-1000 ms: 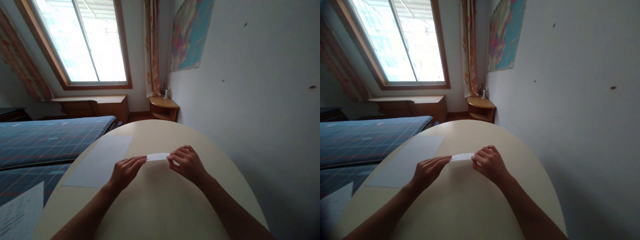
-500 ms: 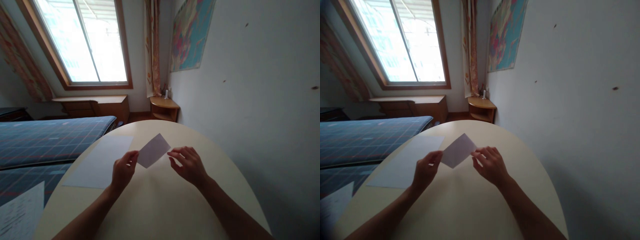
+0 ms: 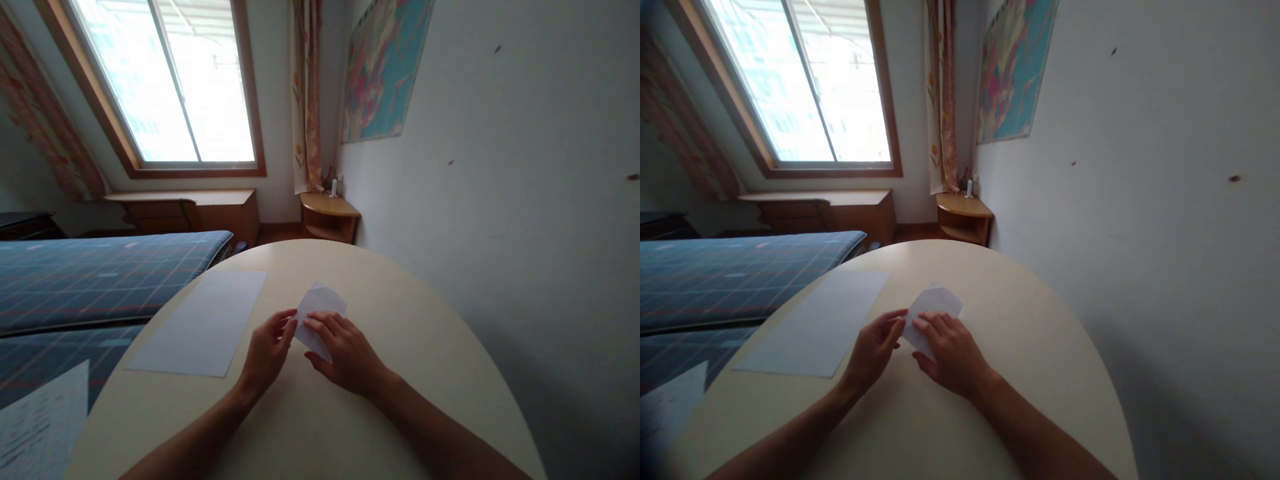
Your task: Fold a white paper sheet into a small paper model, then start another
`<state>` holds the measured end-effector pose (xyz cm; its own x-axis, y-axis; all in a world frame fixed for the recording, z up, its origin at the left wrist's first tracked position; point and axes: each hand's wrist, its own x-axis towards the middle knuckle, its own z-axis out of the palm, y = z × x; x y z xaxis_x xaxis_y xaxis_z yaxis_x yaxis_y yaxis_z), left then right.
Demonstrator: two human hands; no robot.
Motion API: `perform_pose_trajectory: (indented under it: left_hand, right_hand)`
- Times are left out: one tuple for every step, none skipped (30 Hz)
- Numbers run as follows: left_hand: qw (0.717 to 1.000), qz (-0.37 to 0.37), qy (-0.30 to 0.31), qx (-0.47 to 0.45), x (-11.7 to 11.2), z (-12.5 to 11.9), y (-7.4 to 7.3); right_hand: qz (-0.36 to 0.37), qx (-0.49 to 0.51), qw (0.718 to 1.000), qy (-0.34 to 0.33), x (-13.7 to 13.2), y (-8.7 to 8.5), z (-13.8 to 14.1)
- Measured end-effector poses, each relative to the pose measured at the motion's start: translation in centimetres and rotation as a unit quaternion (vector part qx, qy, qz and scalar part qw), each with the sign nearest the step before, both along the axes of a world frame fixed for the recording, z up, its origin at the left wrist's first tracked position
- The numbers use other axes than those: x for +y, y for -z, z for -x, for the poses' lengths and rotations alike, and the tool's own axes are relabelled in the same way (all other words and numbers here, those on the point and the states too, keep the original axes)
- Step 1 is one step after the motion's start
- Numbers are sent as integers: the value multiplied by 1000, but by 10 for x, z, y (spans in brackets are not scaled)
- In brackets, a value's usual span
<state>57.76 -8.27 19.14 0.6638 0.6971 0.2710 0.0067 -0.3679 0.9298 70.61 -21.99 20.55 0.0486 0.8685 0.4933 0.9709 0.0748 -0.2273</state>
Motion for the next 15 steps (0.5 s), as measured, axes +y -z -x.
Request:
perform_pose_trajectory:
  left_hand:
    - [1000, -14, 10, 0, -1, 0, 0]
    - [999, -26, 22, 2, -3, 1, 0]
    - [999, -37, 37, 4, -4, 1, 1]
    - [997, -48, 53, 4, -5, 1, 1]
    - [996, -57, 68, 2, -5, 2, 1]
    - [995, -66, 80, -3, -5, 2, 2]
    - [993, -74, 88, -9, -5, 3, 2]
    - [992, -81, 93, -15, -5, 3, 2]
    - [991, -86, 97, -21, -5, 3, 2]
    - [990, -89, 101, -26, -4, 4, 2]
    - [990, -91, 106, -29, -4, 4, 2]
    - [989, -92, 111, -32, -4, 4, 2]
    - [988, -93, 116, -35, -3, 4, 2]
    - [987, -94, 120, -39, -3, 4, 2]
    - [987, -95, 124, -42, -3, 5, 2]
  right_hand:
    - [-2, 11, 1000, 4, 0, 0, 0]
    - [-6, 21, 1000, 7, 0, 0, -1]
    - [-12, 30, 999, 8, 0, 0, -2]
    - [-17, 37, 999, 7, 0, 0, -2]
    - [-23, 43, 999, 5, 0, 0, -2]
    - [-28, 50, 998, 2, 0, 0, -3]
    - [-32, 55, 998, 0, 1, 0, -3]
    - [-34, 59, 998, -2, 1, 0, -3]
    - [-35, 62, 997, -4, 1, 1, -3]
    - [-34, 65, 997, -4, 2, 1, -3]
    - [-33, 68, 997, -3, 2, 2, -3]
    - [-31, 69, 997, -4, 2, 2, -3]
    - [-31, 70, 997, -5, 1, 3, -3]
    - [-31, 70, 997, -8, 1, 3, -3]
    - [-32, 70, 997, -10, 1, 3, -4]
